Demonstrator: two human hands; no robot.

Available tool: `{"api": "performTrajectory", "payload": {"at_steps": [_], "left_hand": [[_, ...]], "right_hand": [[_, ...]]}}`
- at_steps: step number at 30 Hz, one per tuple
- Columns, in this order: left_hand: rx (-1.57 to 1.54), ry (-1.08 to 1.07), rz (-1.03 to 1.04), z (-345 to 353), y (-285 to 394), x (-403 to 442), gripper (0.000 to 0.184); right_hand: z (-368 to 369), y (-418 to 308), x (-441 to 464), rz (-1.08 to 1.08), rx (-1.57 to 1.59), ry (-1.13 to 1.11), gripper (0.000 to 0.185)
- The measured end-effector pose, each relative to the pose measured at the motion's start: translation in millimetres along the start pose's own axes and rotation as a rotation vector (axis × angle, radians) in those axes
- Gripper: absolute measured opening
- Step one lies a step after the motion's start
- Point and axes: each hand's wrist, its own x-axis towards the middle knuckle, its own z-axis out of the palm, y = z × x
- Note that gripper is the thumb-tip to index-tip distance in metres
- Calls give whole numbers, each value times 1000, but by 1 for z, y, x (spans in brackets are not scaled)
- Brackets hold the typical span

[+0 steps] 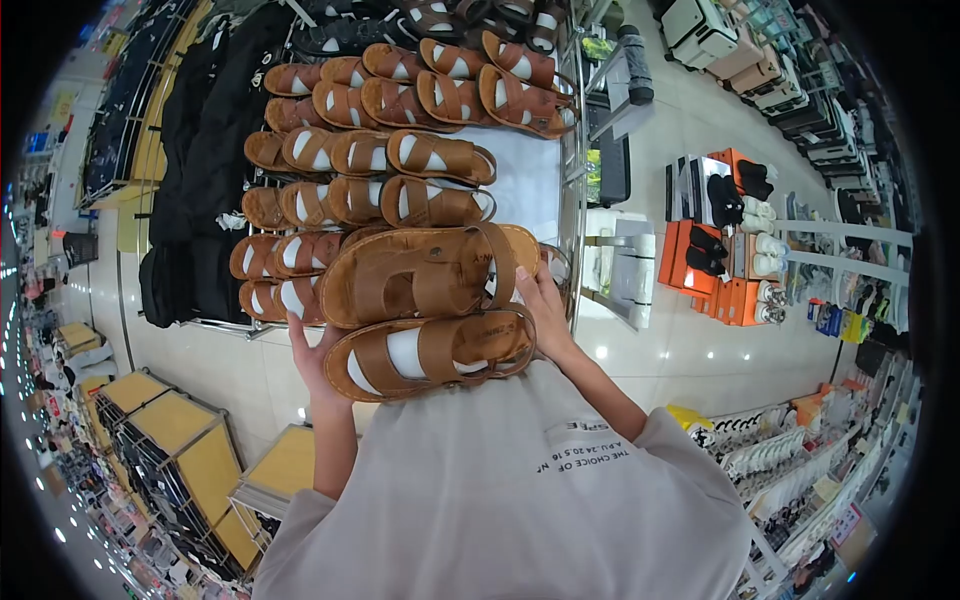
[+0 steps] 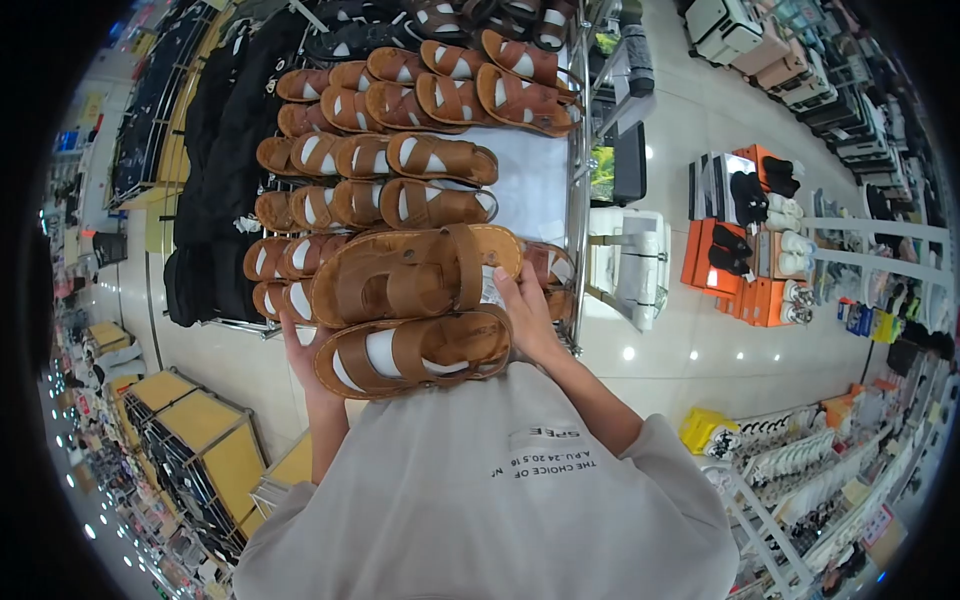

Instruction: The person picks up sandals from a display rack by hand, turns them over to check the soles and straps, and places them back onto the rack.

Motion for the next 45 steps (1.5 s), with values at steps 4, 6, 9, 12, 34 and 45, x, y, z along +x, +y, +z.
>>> {"api": "performTrajectory", "payload": {"at_steps": [4,6,9,12,34,45], "left_hand": [[430,215,73,2,-4,-24,70],[558,202,119,37,-6,-23,67],[508,44,169,54,-9,-31,63],[597,112,203,58,-15,-23,58],[1254,15,158,37,-73,299,43],[1817,165,387,1,-115,314,39]], "right_hand": [[-1,8,5,20,21,10,49],[-2,5,7,23,18,27,47],[-6,-6,8,18,85,27,45],[-14,0,9,-96,38,31,44],[-106,44,25,-170,-586,517,27],[-77,57,36,-206,-660,353,19]]}}
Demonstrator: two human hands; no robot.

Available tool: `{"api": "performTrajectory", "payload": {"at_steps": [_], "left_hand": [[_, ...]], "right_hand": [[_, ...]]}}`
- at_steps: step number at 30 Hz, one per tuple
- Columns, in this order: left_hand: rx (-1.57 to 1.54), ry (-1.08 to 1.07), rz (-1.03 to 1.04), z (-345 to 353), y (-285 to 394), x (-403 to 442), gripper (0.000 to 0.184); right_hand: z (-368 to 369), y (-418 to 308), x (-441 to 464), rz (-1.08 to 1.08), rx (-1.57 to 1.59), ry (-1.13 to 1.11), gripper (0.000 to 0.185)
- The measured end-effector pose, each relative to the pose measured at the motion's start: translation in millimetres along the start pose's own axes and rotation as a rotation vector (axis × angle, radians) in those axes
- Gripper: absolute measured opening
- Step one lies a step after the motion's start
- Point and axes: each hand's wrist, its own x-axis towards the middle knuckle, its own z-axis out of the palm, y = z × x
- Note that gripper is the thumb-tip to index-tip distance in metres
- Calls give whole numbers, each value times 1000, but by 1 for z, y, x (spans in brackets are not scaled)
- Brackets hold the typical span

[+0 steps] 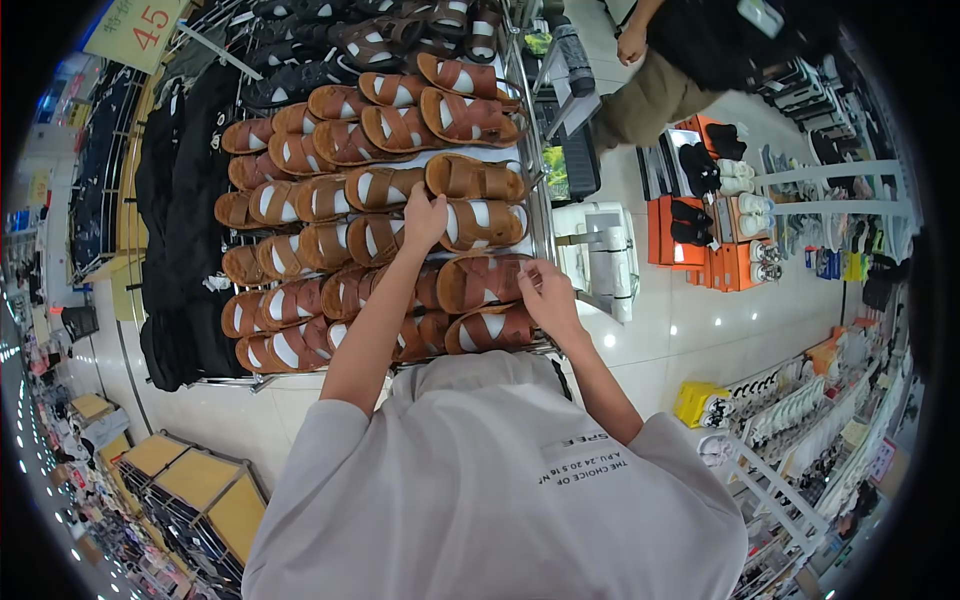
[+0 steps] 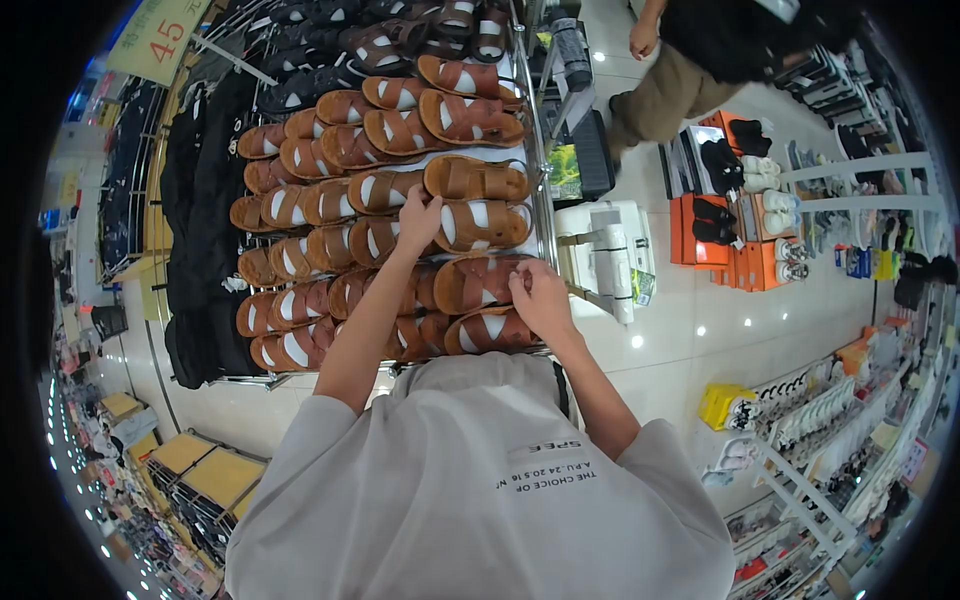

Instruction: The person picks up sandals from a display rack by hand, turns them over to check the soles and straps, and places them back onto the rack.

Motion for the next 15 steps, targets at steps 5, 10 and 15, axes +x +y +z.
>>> {"api": "performTrajectory", "payload": {"at_steps": [5,10,15], "left_hand": [[-494,-195,85,-62,-12,-76,31],[-600,-296,-84,-114,-60,-167,27],[-697,-174,-235,-141,-110,-209,26]], "right_hand": [[8,-13,9,-36,-59,-69,19],[42,-39,24,-173,-66,-161,18],[112,-107,44,-440,-108,-287,21]]}}
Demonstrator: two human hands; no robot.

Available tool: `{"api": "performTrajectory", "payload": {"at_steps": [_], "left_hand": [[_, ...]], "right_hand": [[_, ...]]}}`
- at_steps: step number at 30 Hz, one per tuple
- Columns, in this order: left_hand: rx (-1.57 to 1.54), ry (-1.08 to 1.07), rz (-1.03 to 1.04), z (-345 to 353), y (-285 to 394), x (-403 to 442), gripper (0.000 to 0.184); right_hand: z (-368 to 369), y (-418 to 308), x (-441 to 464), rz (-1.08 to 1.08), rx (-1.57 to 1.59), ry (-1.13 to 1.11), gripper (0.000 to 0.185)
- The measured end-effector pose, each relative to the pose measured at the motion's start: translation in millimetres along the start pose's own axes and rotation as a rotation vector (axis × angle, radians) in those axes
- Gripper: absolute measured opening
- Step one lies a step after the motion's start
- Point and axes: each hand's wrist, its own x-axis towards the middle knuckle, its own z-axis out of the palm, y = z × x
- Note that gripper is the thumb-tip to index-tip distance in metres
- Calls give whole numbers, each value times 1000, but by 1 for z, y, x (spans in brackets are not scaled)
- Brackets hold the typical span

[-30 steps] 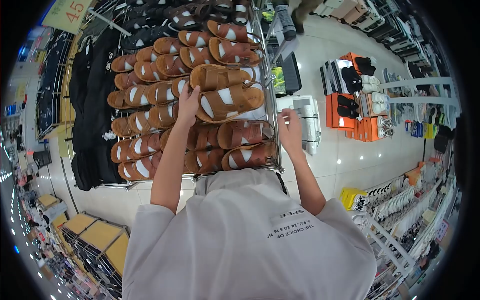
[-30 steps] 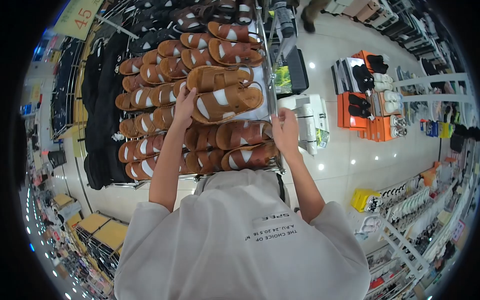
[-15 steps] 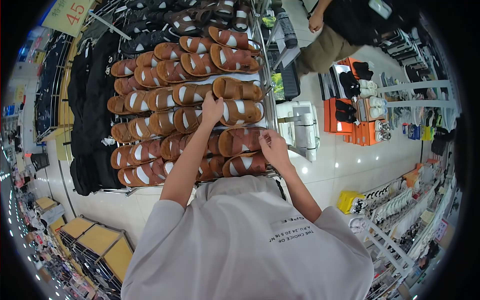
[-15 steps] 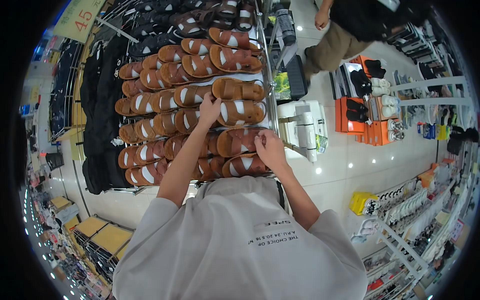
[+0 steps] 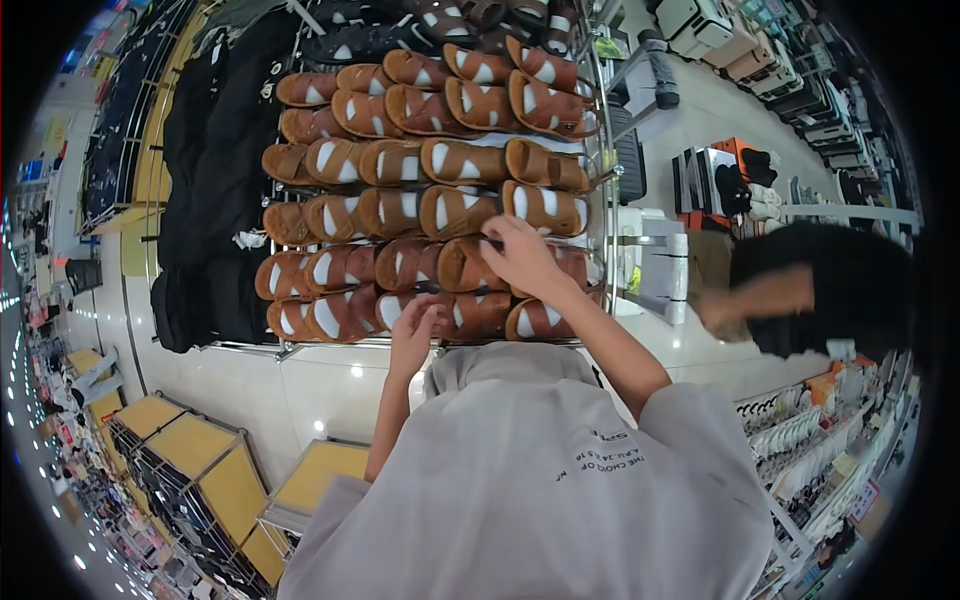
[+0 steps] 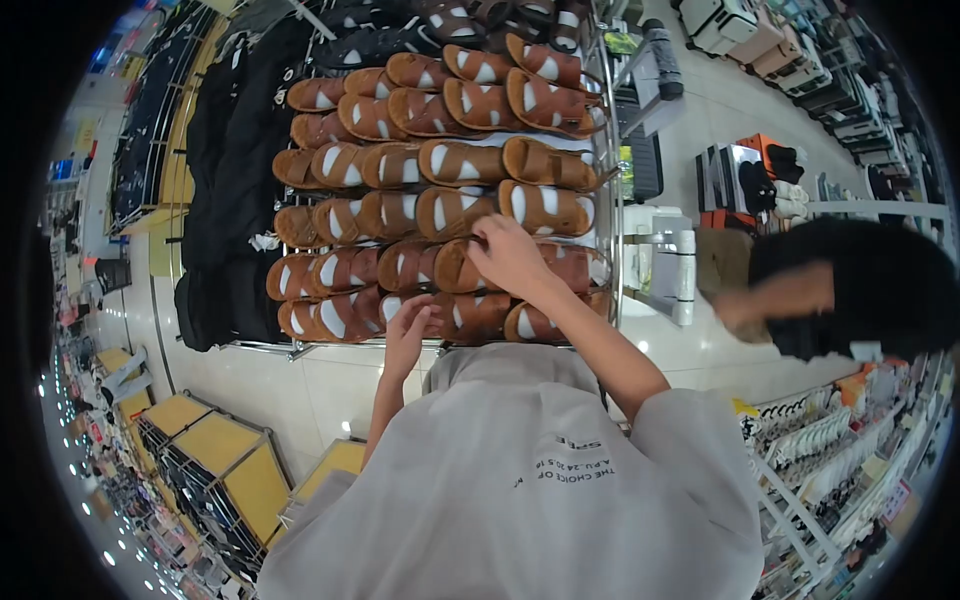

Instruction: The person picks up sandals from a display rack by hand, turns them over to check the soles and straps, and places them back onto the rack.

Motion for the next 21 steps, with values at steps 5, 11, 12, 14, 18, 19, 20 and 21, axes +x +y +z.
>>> {"api": "performTrajectory", "payload": {"at_steps": [5,11,12,14,18,19,20,21], "left_hand": [[59,74,40,-42,11,7,26],[490,257,283,-90,33,46,31],[471,294,310,-96,31,59,33],[430,361,367,-109,18,96,36],[518,315,323,-106,33,163,53],[618,296,341,-103,40,176,60],[677,298,321,-98,45,188,61],[737,301,301,-92,49,199,62]], "right_hand": [[73,-24,83,-188,-385,6,47],[115,-25,128,-51,-876,-213,60],[117,-22,129,-7,-932,-268,60],[120,-15,126,-17,-913,-221,60],[125,-12,117,-27,-887,-136,62],[124,-12,116,-25,-878,-141,62],[123,-13,115,-22,-874,-130,62],[122,-14,113,-19,-869,-121,62]]}}
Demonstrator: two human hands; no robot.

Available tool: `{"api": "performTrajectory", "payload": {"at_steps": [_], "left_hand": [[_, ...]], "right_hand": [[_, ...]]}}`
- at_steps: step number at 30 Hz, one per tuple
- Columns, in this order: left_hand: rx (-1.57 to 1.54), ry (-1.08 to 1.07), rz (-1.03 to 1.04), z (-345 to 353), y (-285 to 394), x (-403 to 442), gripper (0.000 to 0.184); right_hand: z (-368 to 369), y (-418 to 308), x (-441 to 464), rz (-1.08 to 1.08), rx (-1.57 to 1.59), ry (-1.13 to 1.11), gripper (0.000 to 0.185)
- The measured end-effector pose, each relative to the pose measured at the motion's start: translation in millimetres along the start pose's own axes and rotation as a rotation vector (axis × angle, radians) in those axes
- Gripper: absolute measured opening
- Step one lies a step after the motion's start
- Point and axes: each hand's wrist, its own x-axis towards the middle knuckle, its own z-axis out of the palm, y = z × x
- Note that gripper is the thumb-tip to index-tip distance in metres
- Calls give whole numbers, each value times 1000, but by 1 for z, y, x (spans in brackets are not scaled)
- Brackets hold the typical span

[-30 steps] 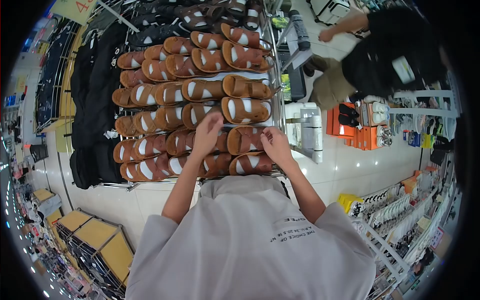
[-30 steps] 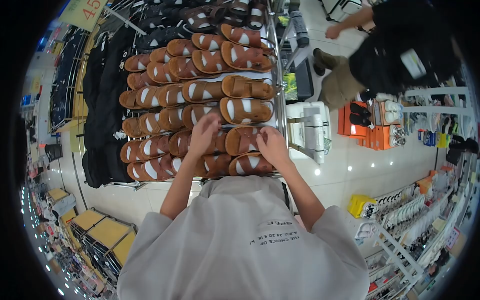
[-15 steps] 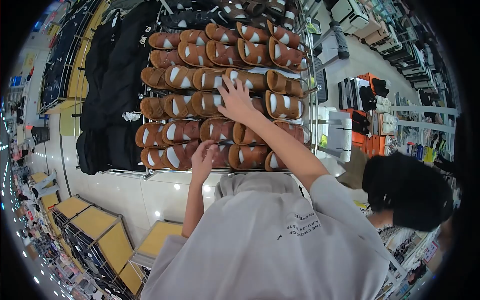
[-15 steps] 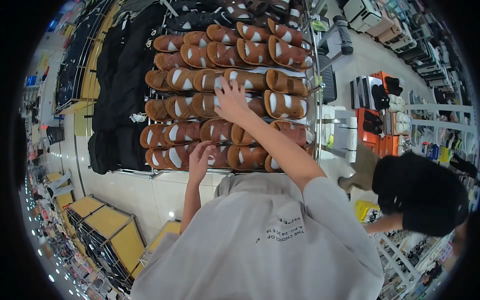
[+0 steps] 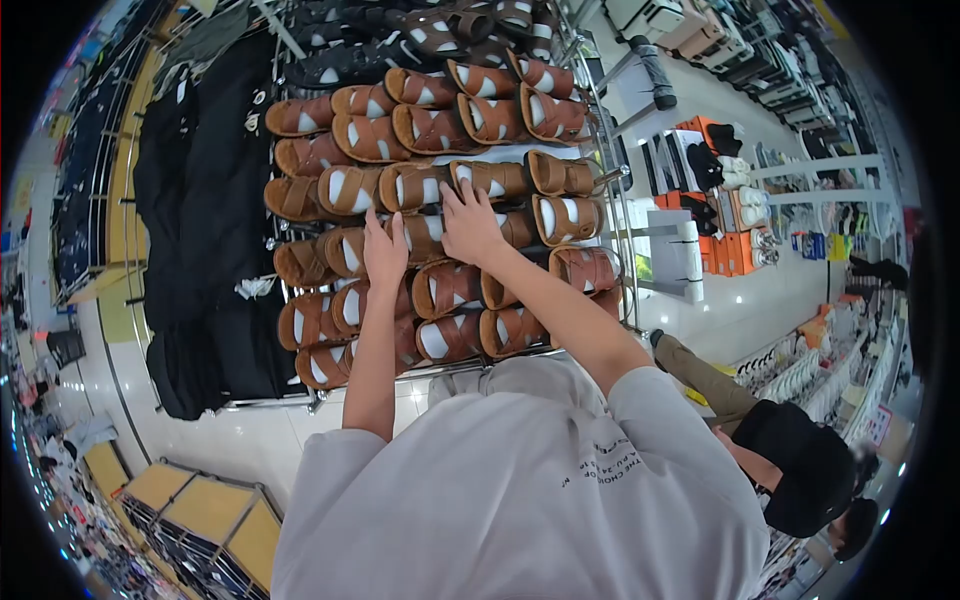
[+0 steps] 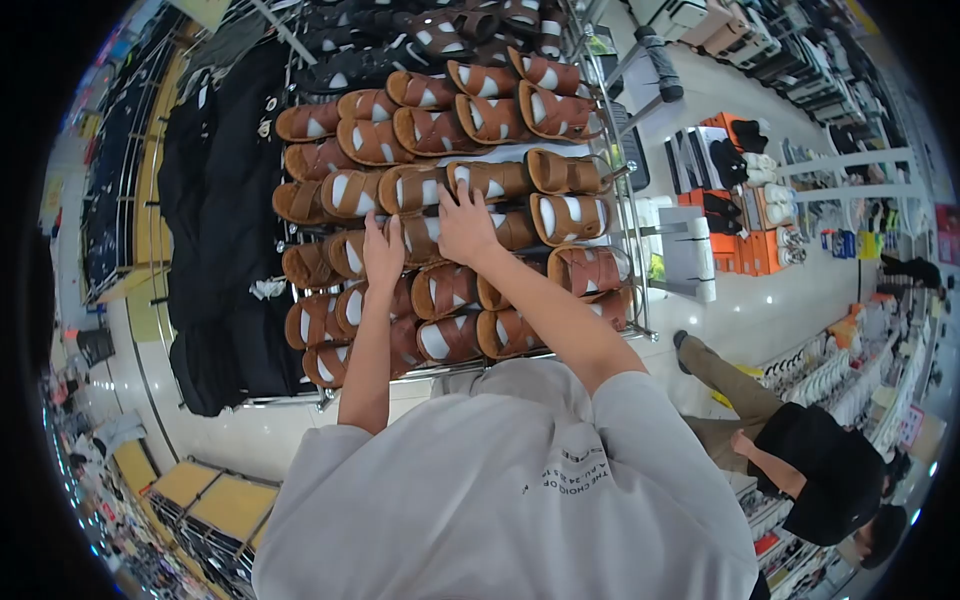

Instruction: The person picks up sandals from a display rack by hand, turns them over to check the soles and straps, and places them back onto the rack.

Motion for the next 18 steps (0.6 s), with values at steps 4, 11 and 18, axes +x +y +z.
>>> {"api": "performTrajectory", "payload": {"at_steps": [4,11,18], "left_hand": [[238,38,-6,22,8,22,58],[182,32,23,14,11,36,40],[15,465,21,-101,25,2,37]], "right_hand": [[-8,3,-4,28,39,10,64],[-13,11,-10,64,102,79,63],[-6,12,-16,75,88,139,61]]}}
